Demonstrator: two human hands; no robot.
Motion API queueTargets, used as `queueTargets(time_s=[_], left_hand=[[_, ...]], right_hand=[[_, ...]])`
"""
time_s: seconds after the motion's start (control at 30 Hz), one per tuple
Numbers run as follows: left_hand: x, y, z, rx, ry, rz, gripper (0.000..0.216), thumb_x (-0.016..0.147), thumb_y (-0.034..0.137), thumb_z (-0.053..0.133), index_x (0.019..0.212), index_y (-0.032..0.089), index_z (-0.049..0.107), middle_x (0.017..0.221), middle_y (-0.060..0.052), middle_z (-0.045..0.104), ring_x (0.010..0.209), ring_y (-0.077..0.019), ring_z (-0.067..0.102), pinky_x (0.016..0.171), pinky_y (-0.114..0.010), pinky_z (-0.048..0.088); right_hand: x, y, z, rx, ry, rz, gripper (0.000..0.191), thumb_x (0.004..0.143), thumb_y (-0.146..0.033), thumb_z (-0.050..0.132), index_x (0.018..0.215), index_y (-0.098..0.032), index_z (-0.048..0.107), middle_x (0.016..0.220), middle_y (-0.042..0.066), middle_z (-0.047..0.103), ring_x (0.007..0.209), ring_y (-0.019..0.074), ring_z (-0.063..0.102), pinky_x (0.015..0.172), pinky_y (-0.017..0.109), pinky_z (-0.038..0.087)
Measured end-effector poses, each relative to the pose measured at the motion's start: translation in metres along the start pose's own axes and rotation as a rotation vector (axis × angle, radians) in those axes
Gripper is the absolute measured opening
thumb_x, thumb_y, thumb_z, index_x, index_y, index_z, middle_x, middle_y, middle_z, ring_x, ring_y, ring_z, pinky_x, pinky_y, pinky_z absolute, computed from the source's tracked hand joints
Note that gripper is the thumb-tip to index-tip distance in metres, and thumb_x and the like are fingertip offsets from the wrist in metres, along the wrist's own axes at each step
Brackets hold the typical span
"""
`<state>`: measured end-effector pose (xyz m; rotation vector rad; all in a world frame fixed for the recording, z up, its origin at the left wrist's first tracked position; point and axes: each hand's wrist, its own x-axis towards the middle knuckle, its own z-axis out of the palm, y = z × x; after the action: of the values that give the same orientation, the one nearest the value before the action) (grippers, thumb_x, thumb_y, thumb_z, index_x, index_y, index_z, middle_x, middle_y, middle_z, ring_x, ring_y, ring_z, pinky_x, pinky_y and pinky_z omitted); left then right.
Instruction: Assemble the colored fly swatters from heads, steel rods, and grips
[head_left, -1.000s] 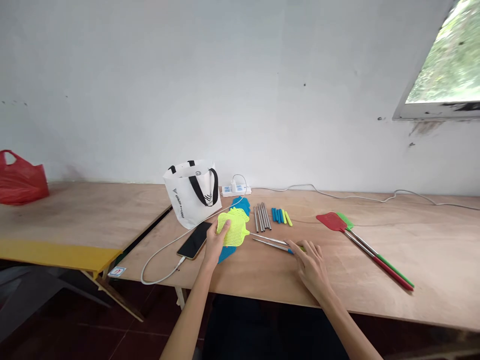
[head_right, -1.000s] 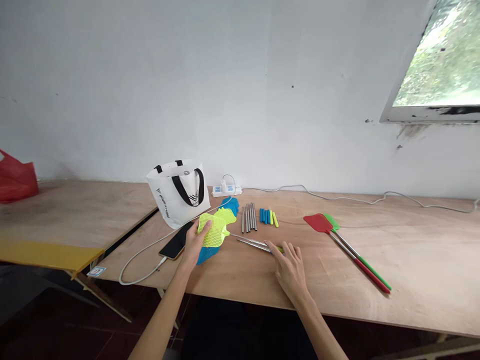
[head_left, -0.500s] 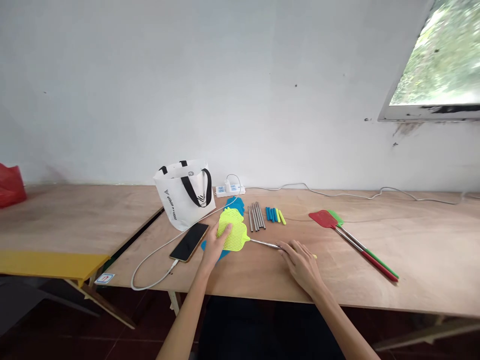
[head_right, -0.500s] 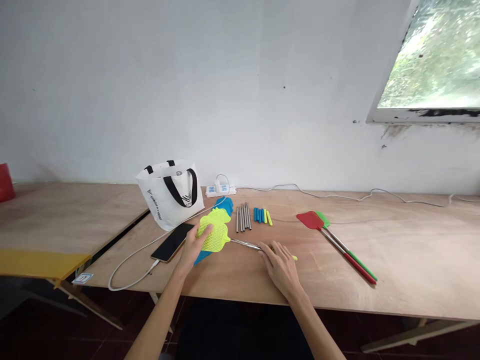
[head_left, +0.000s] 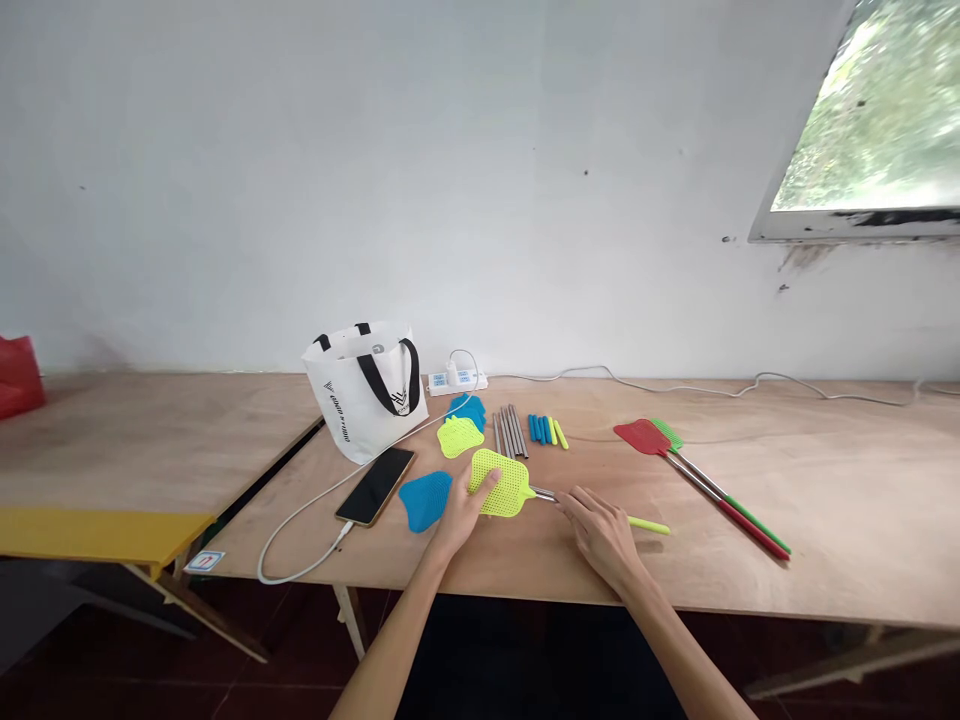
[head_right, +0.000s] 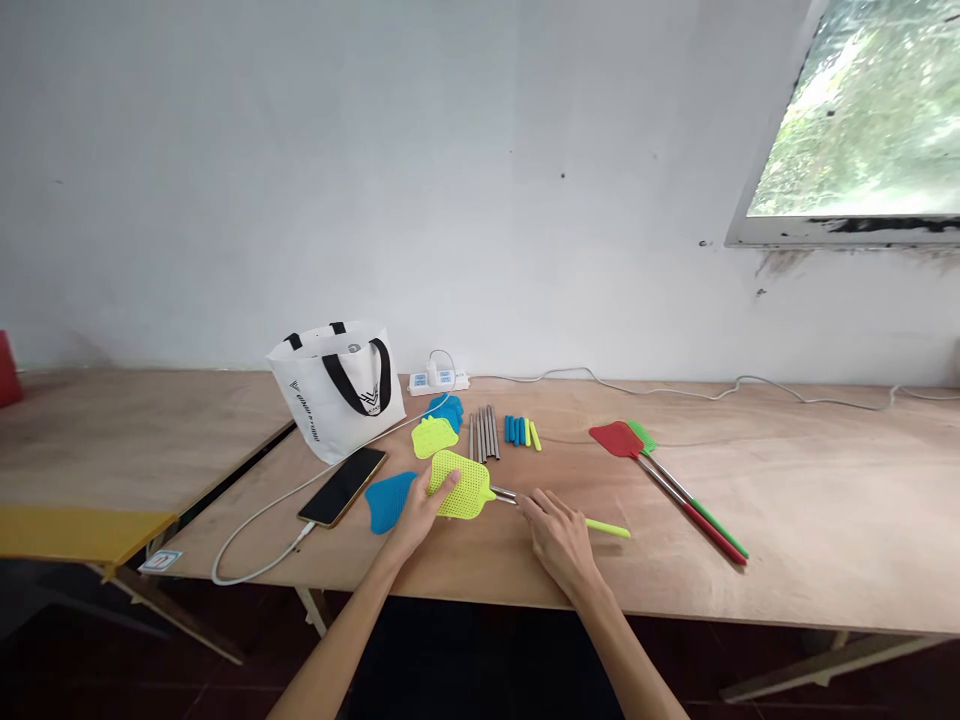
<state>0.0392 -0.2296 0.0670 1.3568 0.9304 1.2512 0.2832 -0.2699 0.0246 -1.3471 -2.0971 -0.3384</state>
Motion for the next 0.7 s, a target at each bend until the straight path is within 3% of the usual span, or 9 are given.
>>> queueTargets(time_s=[0.2, 0.5, 0.7], left_hand=[[-0.002, -0.003, 0.002, 0.045, -0.033, 0.033, 0.037, 0.079, 0.048, 0.079, 0.099, 0.018, 0.073, 0.081, -0.006, 0.072, 0.086, -0.0266, 0.07, 0.059, -0.026, 0.053], [-0.003, 0.003, 0.001, 0.051, -0.015, 0.103, 0.036, 0.08, 0.041, 0.079, 0.108, 0.019, 0.07, 0.097, -0.008, 0.073, 0.099, -0.0265, 0.069, 0.086, -0.033, 0.055], [0.008, 0.007, -0.024, 0.143, 0.11, 0.144, 0.038, 0.072, 0.047, 0.083, 0.093, 0.019, 0.068, 0.088, -0.006, 0.071, 0.089, -0.0257, 0.068, 0.075, -0.031, 0.054]], right_hand=[[-0.001, 0.001, 0.0, 0.03, 0.023, 0.001, 0.03, 0.1, -0.014, 0.039, 0.102, -0.025, 0.067, 0.081, 0.002, 0.063, 0.073, 0.0159, 0.059, 0.056, 0.027, 0.031], [0.0, -0.004, 0.003, 0.036, 0.053, 0.009, 0.031, 0.107, -0.027, 0.037, 0.107, -0.025, 0.068, 0.08, 0.003, 0.064, 0.077, 0.0184, 0.062, 0.06, 0.028, 0.037], [0.005, -0.011, 0.003, 0.101, 0.046, 0.021, 0.03, 0.106, -0.028, 0.039, 0.125, -0.026, 0.061, 0.093, 0.004, 0.068, 0.088, 0.0207, 0.063, 0.072, 0.031, 0.045]])
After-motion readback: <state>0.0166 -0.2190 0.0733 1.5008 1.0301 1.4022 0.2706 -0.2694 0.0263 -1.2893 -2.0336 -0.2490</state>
